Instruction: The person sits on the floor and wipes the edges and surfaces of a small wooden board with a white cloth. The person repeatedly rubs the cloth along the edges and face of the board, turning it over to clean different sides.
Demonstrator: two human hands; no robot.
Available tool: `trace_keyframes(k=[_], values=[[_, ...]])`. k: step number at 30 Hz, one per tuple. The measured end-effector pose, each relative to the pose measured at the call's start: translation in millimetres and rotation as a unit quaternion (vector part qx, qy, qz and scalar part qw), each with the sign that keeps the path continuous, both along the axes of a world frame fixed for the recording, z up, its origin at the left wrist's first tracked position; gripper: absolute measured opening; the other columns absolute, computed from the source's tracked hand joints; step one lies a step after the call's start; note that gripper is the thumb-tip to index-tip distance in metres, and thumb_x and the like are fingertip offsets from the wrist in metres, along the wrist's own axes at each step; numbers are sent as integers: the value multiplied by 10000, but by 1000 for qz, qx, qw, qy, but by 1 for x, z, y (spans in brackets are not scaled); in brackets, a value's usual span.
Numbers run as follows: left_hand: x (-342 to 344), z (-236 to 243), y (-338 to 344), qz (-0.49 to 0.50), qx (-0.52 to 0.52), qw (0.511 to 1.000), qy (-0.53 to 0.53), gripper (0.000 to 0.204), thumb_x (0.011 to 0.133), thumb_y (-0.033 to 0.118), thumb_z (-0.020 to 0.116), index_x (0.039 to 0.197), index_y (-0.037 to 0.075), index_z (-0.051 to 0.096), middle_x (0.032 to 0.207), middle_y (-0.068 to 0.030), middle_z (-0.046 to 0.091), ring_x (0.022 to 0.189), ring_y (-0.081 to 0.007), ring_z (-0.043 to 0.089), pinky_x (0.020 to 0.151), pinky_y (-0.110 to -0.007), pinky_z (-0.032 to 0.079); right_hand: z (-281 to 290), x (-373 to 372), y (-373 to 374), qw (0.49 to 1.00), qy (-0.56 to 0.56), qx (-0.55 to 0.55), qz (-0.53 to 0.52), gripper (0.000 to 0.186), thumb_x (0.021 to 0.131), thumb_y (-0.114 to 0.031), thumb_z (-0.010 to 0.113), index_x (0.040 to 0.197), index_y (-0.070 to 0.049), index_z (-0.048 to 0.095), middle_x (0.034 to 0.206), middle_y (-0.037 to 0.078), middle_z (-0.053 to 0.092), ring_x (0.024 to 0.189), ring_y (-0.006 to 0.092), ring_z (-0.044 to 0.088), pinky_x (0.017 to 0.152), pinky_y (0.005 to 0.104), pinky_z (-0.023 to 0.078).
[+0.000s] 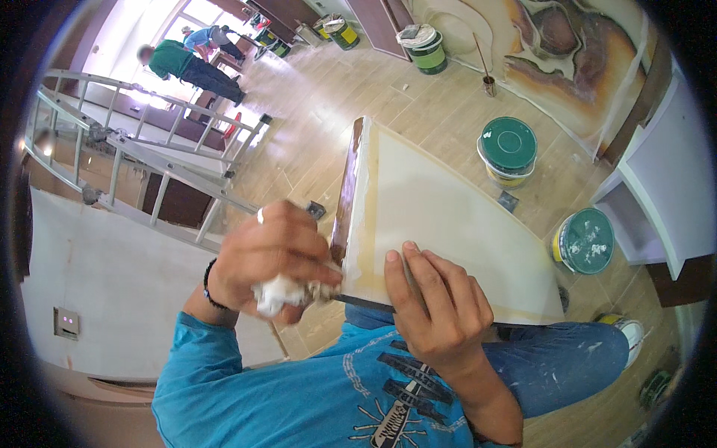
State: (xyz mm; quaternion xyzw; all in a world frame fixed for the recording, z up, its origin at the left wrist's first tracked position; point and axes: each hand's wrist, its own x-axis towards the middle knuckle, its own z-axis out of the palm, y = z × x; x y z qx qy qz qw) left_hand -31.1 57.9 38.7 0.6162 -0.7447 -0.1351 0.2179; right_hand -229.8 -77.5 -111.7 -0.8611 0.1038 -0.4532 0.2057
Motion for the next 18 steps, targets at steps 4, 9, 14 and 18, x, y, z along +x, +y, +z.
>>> trace_keyframes(k=[4,9,14,18], values=[[1,2,-3,-17,-5,1000,-14,376,830,231,859,1172,95,784,1214,-99,720,1048,-322,657,905,-432,558,0,-3,0,1000,0,0,6,431,808,-37,677,1218,-69,804,1171,119,801,954,257,774,719,330,610],[14,-5,-8,22,-14,999,-39,370,849,243,852,1177,88,781,1164,-94,704,1032,-321,662,867,-421,563,1,-6,-4,1000,4,10,23,498,761,-57,682,1244,-49,800,1196,139,794,982,280,772,753,349,621],[0,-2,-8,-11,-14,999,27,320,865,209,838,1157,87,789,1153,-98,726,1040,-312,678,868,-426,566,3,-8,-6,999,14,19,24,515,754,-51,700,1260,-35,797,1208,150,792,996,292,769,802,372,635],[7,0,-14,-6,-31,999,-10,298,938,285,827,1153,79,808,1126,-105,760,1022,-306,685,890,-435,560,6,-9,-10,999,13,22,20,517,745,-27,725,1258,-24,796,1210,153,791,1003,296,767,819,378,639]])
